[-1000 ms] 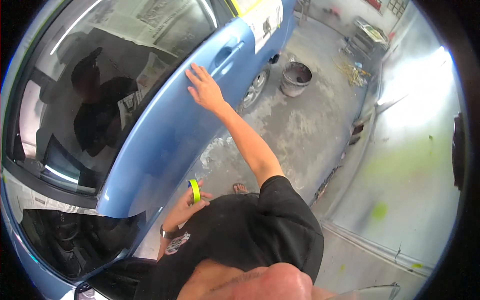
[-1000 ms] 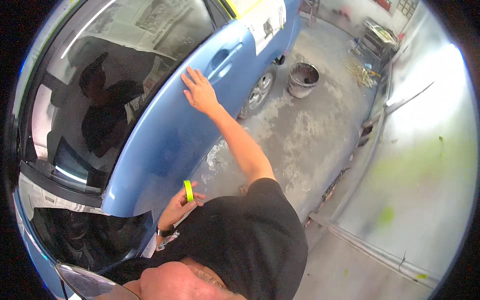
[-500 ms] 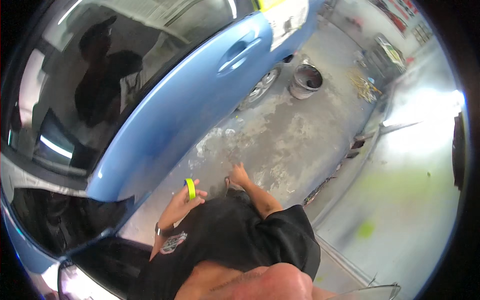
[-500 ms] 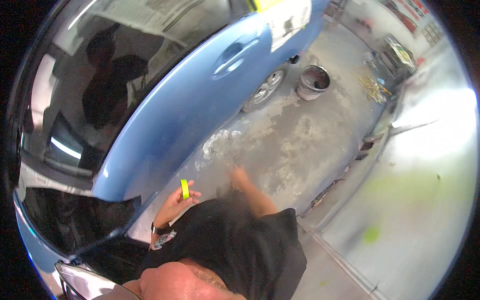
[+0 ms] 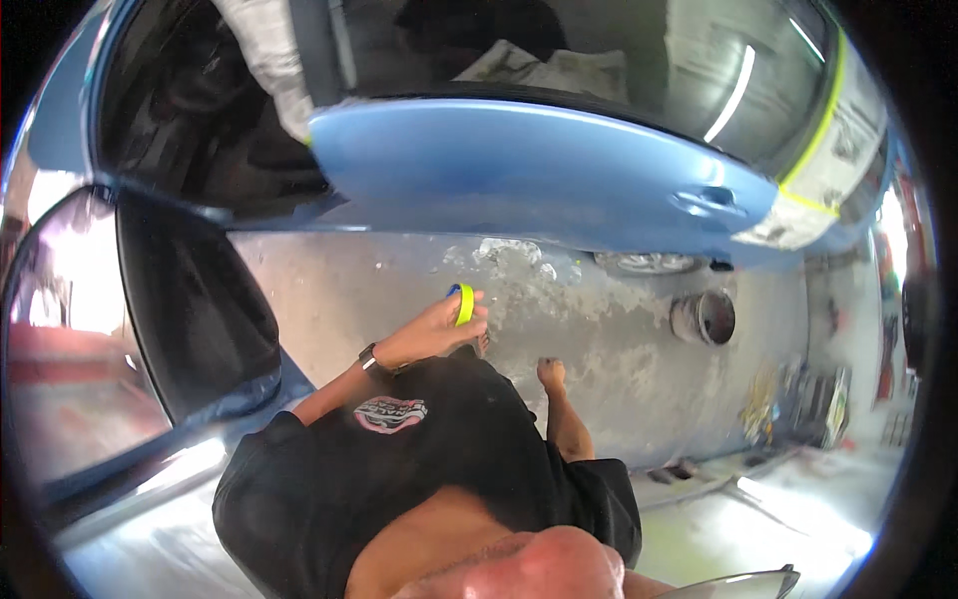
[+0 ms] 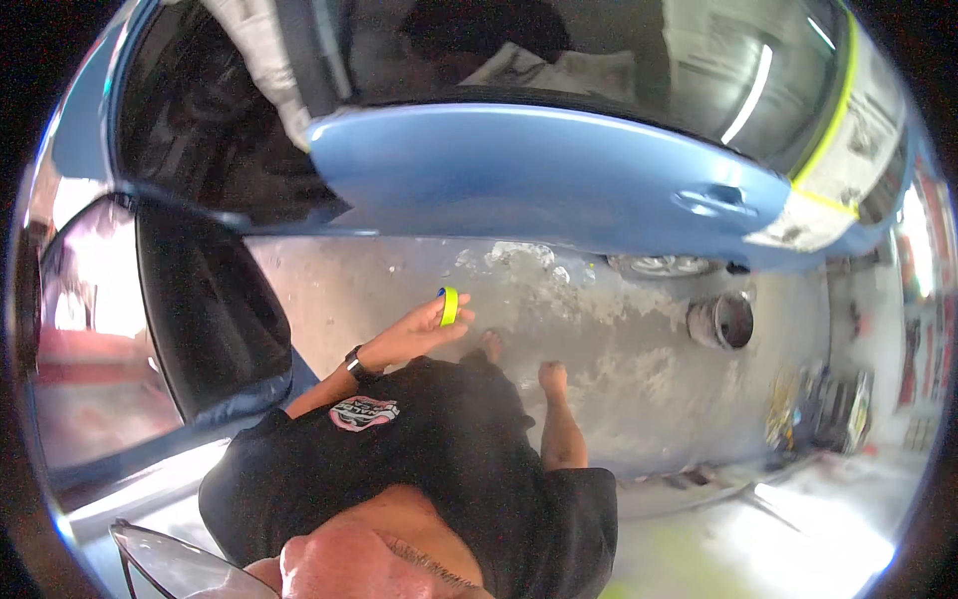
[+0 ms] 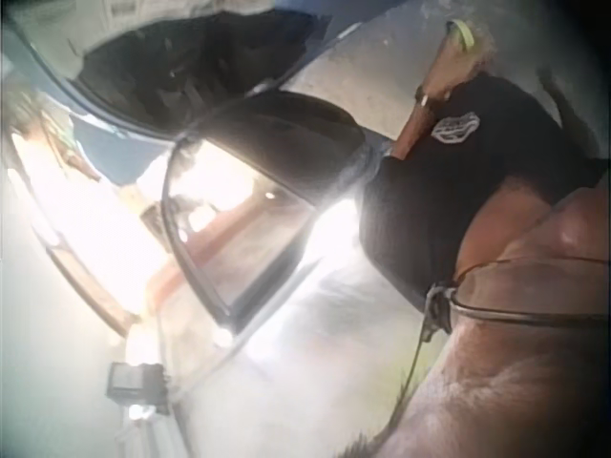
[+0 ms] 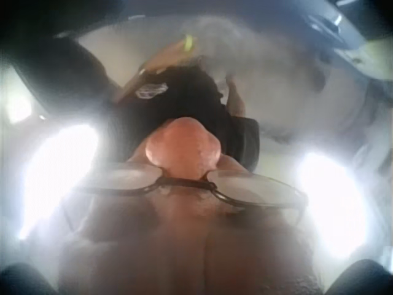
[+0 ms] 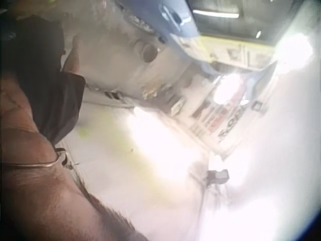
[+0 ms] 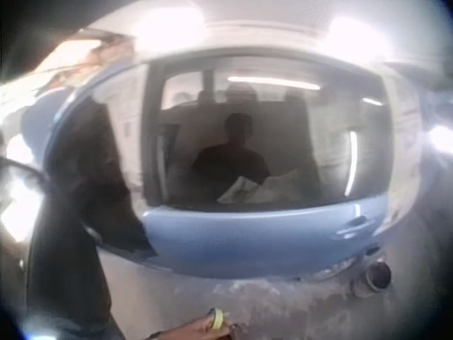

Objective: The person masks off the windows and edges of a car door using newspaper and yellow tape.

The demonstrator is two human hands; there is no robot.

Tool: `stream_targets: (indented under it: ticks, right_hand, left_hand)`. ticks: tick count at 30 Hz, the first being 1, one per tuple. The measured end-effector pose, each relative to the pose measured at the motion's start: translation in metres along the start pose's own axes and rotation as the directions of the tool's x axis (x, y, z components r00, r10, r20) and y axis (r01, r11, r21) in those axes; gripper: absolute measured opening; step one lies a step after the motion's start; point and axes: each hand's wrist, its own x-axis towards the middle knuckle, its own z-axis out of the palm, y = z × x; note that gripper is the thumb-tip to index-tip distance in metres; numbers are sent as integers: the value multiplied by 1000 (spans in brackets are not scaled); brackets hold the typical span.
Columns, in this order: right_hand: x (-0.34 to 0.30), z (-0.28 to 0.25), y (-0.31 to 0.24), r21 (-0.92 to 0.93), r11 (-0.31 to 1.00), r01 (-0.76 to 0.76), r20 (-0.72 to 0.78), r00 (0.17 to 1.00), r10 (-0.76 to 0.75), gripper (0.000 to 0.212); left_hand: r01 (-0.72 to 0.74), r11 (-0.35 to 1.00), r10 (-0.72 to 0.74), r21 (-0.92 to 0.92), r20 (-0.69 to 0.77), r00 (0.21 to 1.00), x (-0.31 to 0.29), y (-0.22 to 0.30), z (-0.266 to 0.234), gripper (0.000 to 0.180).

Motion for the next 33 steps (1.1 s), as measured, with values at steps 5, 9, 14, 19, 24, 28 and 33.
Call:
stream_targets:
  ticks: [5, 9, 14, 19, 24, 28, 33]
  right_hand:
    - [24, -17, -131, 165, 910, 381, -45, 924, -379, 27]
    - [-49, -43, -277, 513, 719, 469, 104, 797, -594, 29]
    - [-169, -90, -375, 638, 564, 524, 225, 573, -788, 29]
    - [-191, -92, -376, 511, 537, 671, 221, 501, -837, 22]
    - [-195, -105, -377, 370, 700, 611, 288, 640, -712, 17]
    - [-179, -112, -379, 530, 574, 625, 150, 597, -788, 17]
    - [-163, -149, -402, 617, 479, 625, 24, 593, -805, 6]
  left_hand:
    - [-159, 943, 25, -291, -415, 910, -43, -84, -17, 44]
    - [-253, 916, 18, -311, -598, 801, -77, -135, -31, 39]
    - [-320, 895, 25, -311, -681, 732, -109, -145, -34, 36]
    - [-361, 858, 51, -365, -640, 767, -124, -149, -42, 34]
    - [-272, 905, 2, -327, -637, 771, -119, -133, -47, 26]
    - [-452, 884, 236, -123, -717, 656, -109, -93, -44, 26]
    - [-411, 905, 390, 113, -612, 689, -91, -44, -61, 32]
